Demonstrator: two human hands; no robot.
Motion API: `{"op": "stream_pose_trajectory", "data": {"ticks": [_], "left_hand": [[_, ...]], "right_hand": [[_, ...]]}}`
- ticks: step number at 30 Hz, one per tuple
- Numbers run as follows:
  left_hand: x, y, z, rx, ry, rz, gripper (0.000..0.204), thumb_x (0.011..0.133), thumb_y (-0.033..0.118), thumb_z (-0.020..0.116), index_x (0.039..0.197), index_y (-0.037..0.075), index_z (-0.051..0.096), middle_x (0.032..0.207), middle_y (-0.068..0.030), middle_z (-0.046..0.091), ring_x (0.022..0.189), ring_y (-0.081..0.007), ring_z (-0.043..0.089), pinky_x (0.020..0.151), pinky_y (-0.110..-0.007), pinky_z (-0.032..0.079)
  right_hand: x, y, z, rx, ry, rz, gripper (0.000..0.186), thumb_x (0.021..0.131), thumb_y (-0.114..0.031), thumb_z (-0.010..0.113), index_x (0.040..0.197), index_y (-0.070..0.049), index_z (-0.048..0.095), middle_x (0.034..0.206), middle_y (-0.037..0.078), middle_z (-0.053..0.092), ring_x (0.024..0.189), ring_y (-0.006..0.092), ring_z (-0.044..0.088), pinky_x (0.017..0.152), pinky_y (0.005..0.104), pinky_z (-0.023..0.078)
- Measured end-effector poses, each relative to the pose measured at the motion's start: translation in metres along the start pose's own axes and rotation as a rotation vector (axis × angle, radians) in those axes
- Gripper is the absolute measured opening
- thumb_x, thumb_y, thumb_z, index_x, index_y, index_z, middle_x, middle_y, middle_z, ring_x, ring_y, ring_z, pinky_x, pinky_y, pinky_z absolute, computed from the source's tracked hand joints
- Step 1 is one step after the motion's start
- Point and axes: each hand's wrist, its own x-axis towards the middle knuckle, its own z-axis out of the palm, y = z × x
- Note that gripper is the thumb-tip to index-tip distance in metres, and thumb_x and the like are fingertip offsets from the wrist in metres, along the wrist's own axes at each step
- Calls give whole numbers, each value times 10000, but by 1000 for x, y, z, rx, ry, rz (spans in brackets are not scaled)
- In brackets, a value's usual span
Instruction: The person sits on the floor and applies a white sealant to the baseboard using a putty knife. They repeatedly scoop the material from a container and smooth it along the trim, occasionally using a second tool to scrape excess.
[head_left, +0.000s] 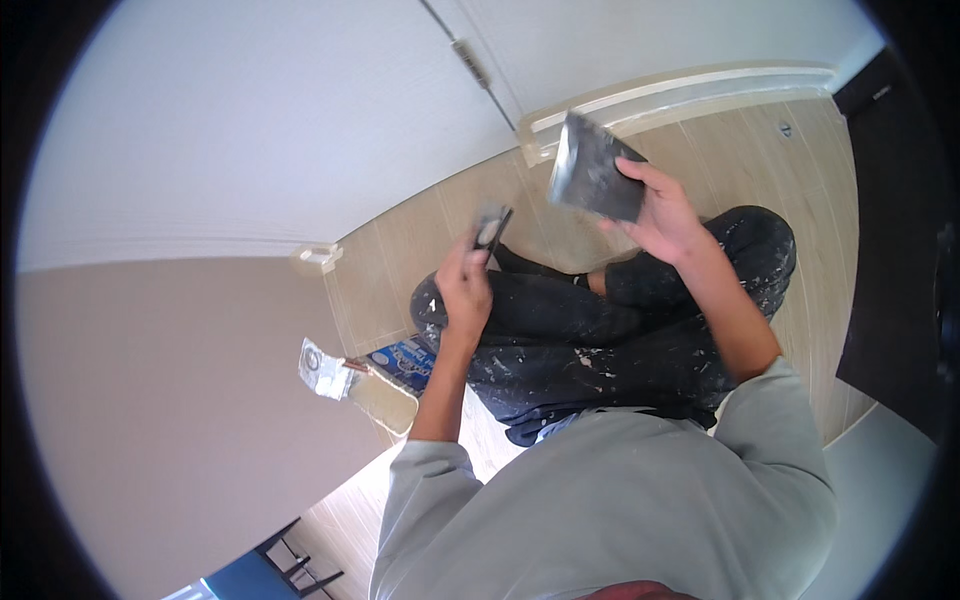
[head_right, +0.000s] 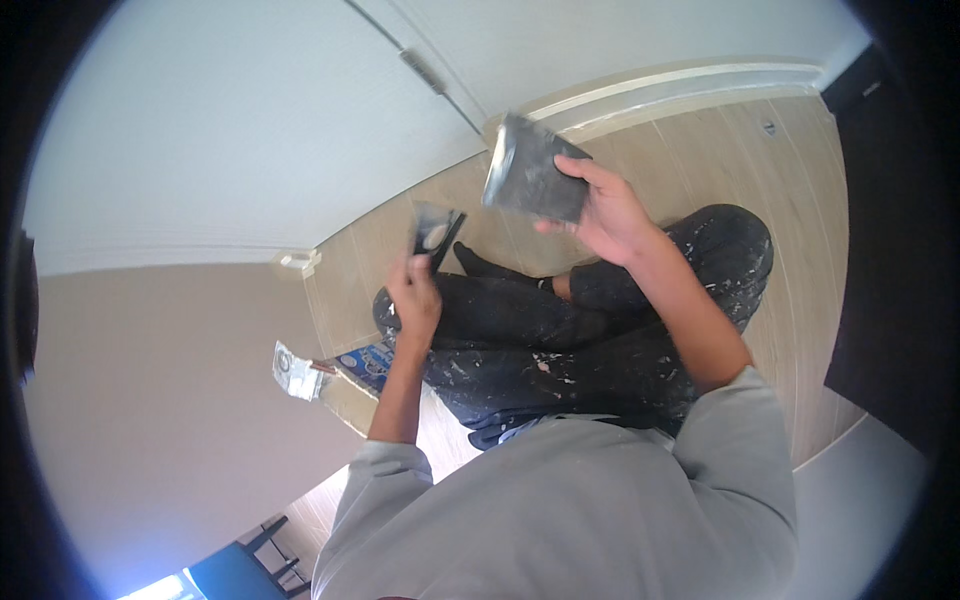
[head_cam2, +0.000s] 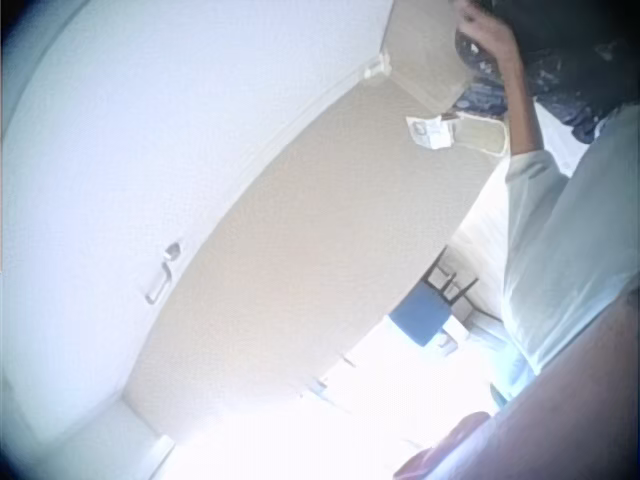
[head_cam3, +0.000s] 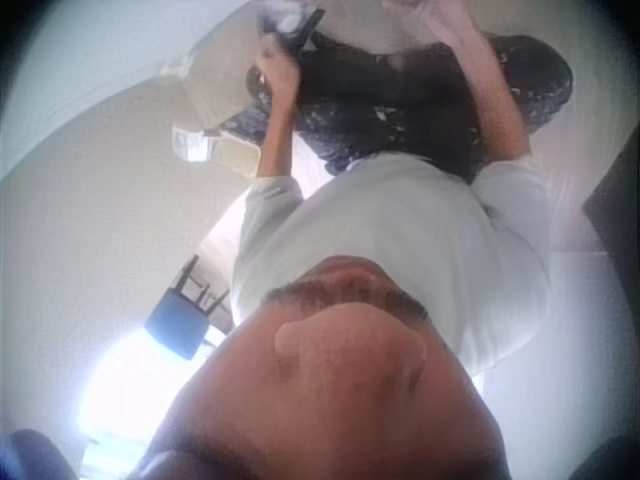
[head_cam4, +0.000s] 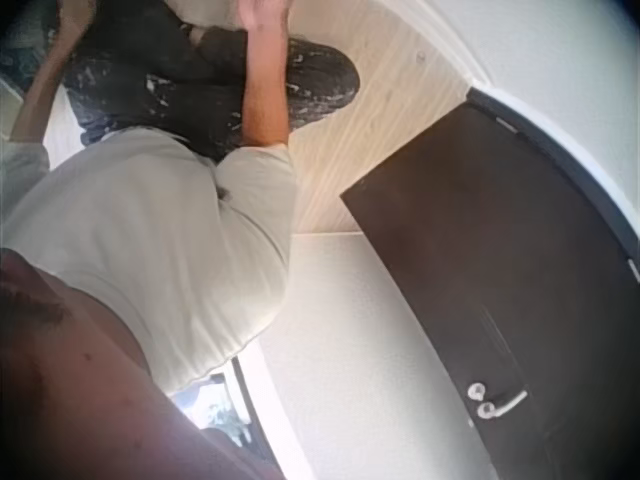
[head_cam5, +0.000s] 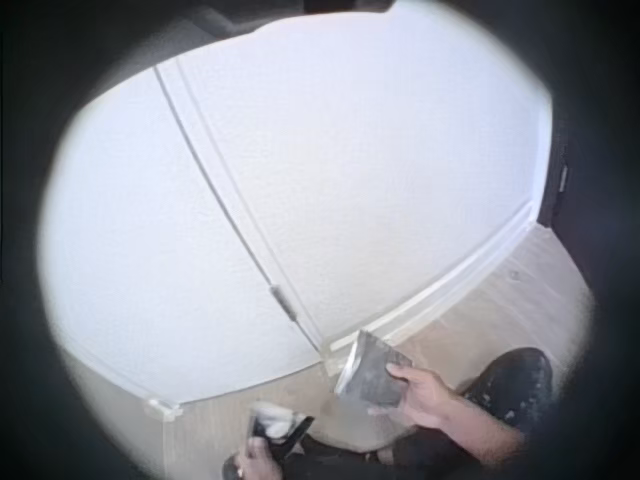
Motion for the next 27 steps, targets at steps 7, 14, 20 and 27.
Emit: {"op": "stream_pose_trajectory", "data": {"ticks": [7, 14, 20, 27], "left_hand": [[-1, -56, -53, -1255, 292, -704, 521, 1008, 444, 457, 1350, 51, 486, 1299, -75, 589, 1167, -217, 573, 1023, -372, 439], [-4, -85, -66, -1977, 97, -538, 362, 994, 235, 544, 1232, -38, 529, 1166, -141, 619, 1044, -220, 621, 812, -283, 600], [-2, -84, -62, -2181, 19, -499, 401, 1023, 222, 479, 1391, 68, 443, 1249, -78, 559, 1132, -206, 597, 819, -382, 598], [2, -79, -62, -2123, 20, -527, 431, 1031, 222, 456, 1436, 82, 404, 1227, -86, 557, 1110, -194, 605, 797, -373, 594]], "right_hand": [[132, 52, -174, -388, 626, -622, 347, 983, -113, 492, 1286, 57, 503, 1208, 166, 581, 1099, 257, 599, 915, 387, 532], [183, 39, -216, -879, 1056, -888, 390, 915, 4, 445, 1294, 49, 526, 1227, 218, 561, 1163, 366, 536, 1003, 399, 400], [193, 22, -242, -957, 1132, -967, 420, 900, 20, 441, 1311, 41, 522, 1223, 223, 561, 1179, 368, 526, 1012, 400, 405], [208, 11, -251, -992, 1155, -984, 433, 894, 21, 453, 1322, 32, 522, 1258, 213, 560, 1195, 343, 530, 1040, 373, 392]]}}
